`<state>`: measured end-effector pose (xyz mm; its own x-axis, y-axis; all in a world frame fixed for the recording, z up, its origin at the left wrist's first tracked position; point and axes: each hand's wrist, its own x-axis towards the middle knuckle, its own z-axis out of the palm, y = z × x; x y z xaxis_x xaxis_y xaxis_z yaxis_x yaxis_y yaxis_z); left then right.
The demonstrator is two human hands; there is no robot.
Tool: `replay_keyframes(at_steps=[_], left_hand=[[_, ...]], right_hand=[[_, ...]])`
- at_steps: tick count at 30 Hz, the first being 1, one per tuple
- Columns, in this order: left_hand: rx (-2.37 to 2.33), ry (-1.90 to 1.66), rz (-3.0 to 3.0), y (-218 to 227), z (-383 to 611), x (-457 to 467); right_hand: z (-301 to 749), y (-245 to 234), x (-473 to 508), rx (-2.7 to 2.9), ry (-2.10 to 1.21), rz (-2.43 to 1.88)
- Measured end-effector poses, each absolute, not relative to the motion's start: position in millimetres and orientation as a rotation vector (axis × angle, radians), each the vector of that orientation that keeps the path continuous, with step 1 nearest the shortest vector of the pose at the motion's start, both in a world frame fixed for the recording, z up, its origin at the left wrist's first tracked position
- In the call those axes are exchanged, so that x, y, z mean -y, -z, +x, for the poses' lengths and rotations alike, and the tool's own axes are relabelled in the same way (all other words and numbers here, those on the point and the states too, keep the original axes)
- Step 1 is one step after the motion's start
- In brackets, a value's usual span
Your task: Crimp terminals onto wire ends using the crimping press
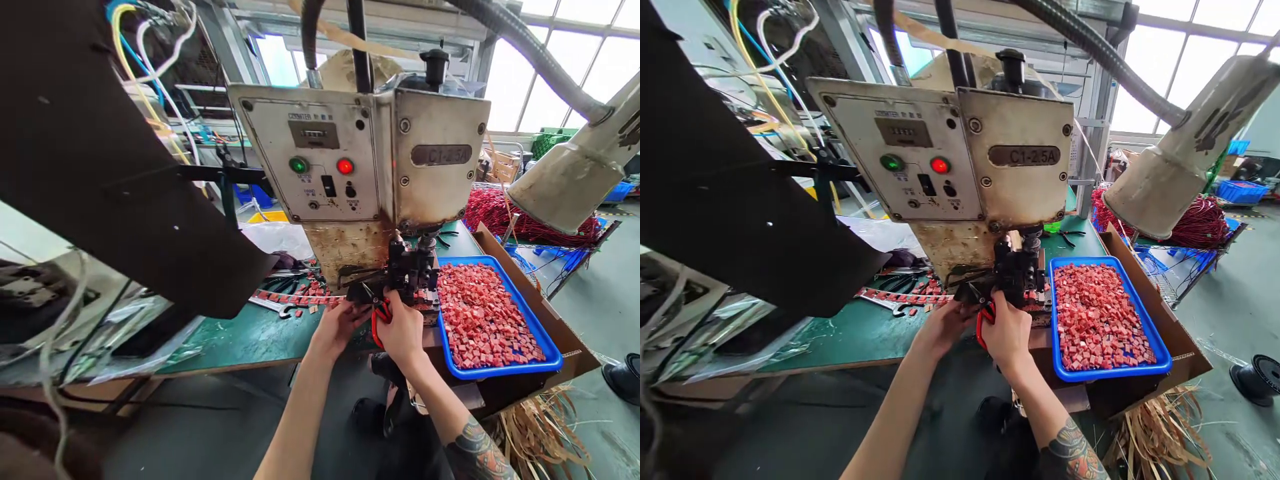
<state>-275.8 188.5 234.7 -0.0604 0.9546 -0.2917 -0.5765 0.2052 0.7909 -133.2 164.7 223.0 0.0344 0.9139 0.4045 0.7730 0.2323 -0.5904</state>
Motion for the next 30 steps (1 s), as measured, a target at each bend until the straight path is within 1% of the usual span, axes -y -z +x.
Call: replay_keyframes(at_steps=[14, 23, 30], left_hand=[[-1.006, -1.345, 0.562, -241.8, -275.5, -186.8], [-0.999, -1.394, 0.567, -230.9, -275.5, -192.0], [-1.028, -1.431, 0.578, -226.9, -274.2, -195.3]], right_hand=[[-133.6, -214.2, -164.4, 1.78, -0.187, -1.591], [-132.3, -214.0, -163.8, 1.792, -0.158, -1.586], [-131.3, -222.1, -163.0, 1.786, -0.241, -1.59]])
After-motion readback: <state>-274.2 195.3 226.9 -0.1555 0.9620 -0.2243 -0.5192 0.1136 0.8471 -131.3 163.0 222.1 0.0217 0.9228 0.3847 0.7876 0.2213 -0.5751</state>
